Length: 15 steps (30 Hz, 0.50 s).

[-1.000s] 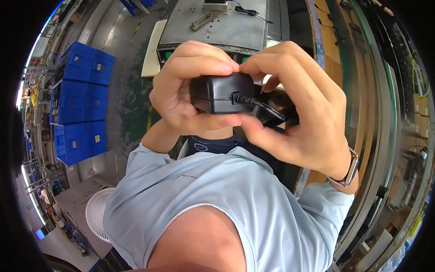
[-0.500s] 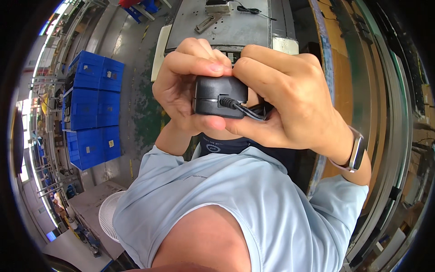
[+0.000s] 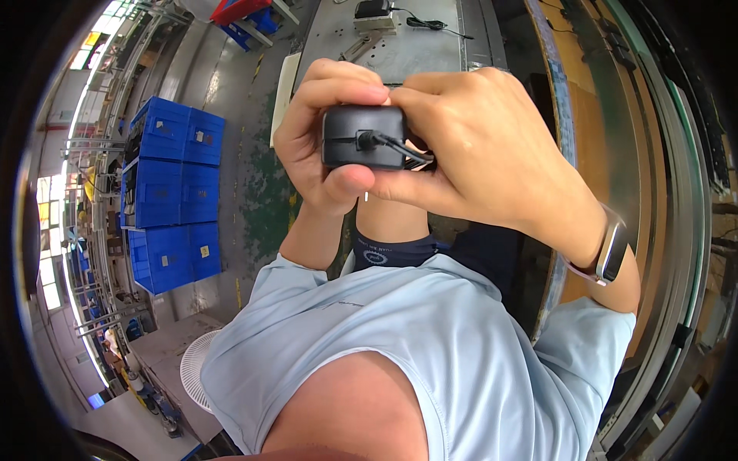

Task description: Assembling and testing electronic components using a press machine on an assembly line.

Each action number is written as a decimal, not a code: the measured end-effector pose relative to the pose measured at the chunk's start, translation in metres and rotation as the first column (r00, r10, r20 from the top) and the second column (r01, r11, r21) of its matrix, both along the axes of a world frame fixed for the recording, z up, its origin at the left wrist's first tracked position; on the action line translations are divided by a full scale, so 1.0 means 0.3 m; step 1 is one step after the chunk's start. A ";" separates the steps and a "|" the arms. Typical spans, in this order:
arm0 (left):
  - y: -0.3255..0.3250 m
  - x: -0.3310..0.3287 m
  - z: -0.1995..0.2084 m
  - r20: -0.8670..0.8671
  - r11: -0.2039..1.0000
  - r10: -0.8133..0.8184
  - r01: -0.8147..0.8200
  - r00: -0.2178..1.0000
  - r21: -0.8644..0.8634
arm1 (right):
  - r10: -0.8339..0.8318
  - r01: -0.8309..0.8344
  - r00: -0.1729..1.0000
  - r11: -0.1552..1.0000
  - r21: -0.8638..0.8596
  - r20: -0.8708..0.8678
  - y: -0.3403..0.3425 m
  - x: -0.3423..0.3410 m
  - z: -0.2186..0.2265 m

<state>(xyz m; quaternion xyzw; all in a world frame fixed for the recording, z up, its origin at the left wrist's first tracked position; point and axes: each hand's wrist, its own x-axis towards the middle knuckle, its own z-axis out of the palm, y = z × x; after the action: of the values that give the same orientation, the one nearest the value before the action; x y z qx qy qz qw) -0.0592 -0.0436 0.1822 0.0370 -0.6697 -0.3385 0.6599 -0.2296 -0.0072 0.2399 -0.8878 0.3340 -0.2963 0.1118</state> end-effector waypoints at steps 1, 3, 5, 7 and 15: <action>-0.007 0.004 -0.005 0.017 1.000 -0.001 0.002 1.000 -0.025 | 0.011 -0.011 1.000 1.000 -0.006 -0.008 -0.003 -0.002 -0.005; -0.008 0.007 -0.006 0.038 0.999 -0.002 0.004 0.999 -0.048 | 0.022 -0.022 1.000 1.000 -0.009 -0.010 -0.002 -0.002 -0.008; -0.001 0.002 -0.005 -0.007 0.995 -0.046 0.045 0.999 -0.084 | 0.066 -0.066 0.998 0.998 -0.010 -0.006 0.004 0.000 0.000; 0.004 -0.003 -0.001 -0.051 0.988 -0.096 0.089 0.994 -0.124 | 0.106 -0.106 0.994 0.994 -0.014 -0.002 0.010 -0.001 0.013; -0.015 0.008 -0.001 -0.010 0.888 0.280 -0.263 0.960 -0.378 | -0.078 0.102 0.992 0.963 -0.251 0.102 0.031 0.031 0.009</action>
<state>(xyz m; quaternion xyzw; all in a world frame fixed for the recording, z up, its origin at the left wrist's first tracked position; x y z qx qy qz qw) -0.0568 -0.0481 0.1818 0.0109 -0.7250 -0.1075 0.6802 -0.2202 0.0019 0.2426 -0.8642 0.3275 -0.3820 -0.0019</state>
